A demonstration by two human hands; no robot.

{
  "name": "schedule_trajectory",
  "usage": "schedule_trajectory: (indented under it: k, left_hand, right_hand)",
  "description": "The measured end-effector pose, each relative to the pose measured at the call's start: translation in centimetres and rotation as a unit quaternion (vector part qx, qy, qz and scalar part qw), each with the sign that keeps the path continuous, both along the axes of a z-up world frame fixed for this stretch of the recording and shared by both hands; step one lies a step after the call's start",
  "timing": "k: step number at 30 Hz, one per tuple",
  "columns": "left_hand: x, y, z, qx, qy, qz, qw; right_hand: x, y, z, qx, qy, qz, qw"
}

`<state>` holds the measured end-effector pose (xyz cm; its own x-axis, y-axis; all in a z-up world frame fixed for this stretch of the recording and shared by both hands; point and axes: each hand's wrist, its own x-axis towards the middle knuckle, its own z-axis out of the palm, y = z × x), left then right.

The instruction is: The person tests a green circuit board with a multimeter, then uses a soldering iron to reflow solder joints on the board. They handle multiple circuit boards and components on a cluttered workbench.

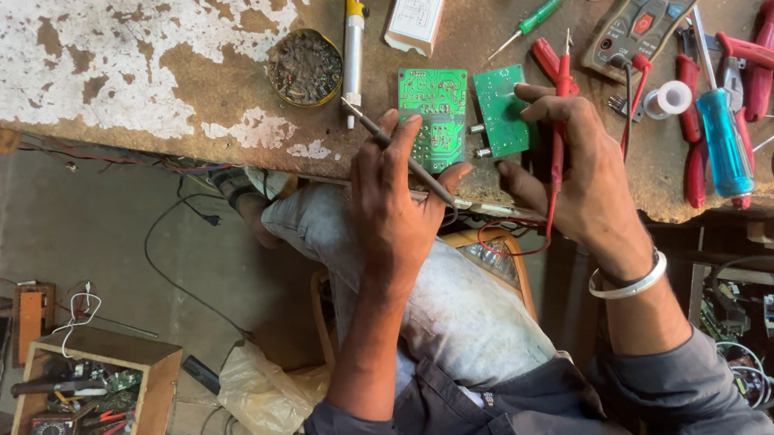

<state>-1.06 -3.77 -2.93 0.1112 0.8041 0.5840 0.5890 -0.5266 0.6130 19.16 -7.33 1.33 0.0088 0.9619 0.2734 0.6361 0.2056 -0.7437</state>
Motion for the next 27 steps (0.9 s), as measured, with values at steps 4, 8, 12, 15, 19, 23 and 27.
schedule_trajectory:
  k: [4, 8, 12, 15, 19, 23, 27]
  left_hand:
    - [0.1, 0.1, -0.1, 0.016, -0.003, 0.000, 1.000]
    - [0.1, 0.2, -0.6, 0.025, -0.009, -0.001, 1.000]
    - [0.1, 0.3, -1.1, 0.040, -0.011, 0.001, 0.999]
    - [0.1, 0.2, -1.4, 0.042, -0.013, 0.006, 0.999]
    - [0.0, 0.2, -1.2, 0.048, -0.017, 0.003, 0.999]
    - [0.2, 0.3, -1.3, 0.050, -0.013, 0.008, 0.999]
    - [0.2, 0.3, -1.5, 0.048, -0.011, 0.010, 0.999]
  right_hand:
    - [-0.5, -0.3, 0.1, 0.036, -0.037, -0.010, 0.999]
    - [-0.6, -0.5, -0.1, 0.026, -0.012, -0.020, 0.999]
    - [-0.7, -0.5, -0.2, 0.034, -0.017, -0.030, 0.999]
    - [-0.9, -0.5, 0.0, 0.049, -0.011, -0.017, 0.999]
    - [-1.3, -0.1, 0.7, 0.057, -0.084, -0.020, 0.995]
    - [-1.3, 0.1, 0.8, 0.035, -0.069, -0.036, 0.996]
    - [-1.1, 0.2, 0.4, 0.058, -0.111, -0.021, 0.992]
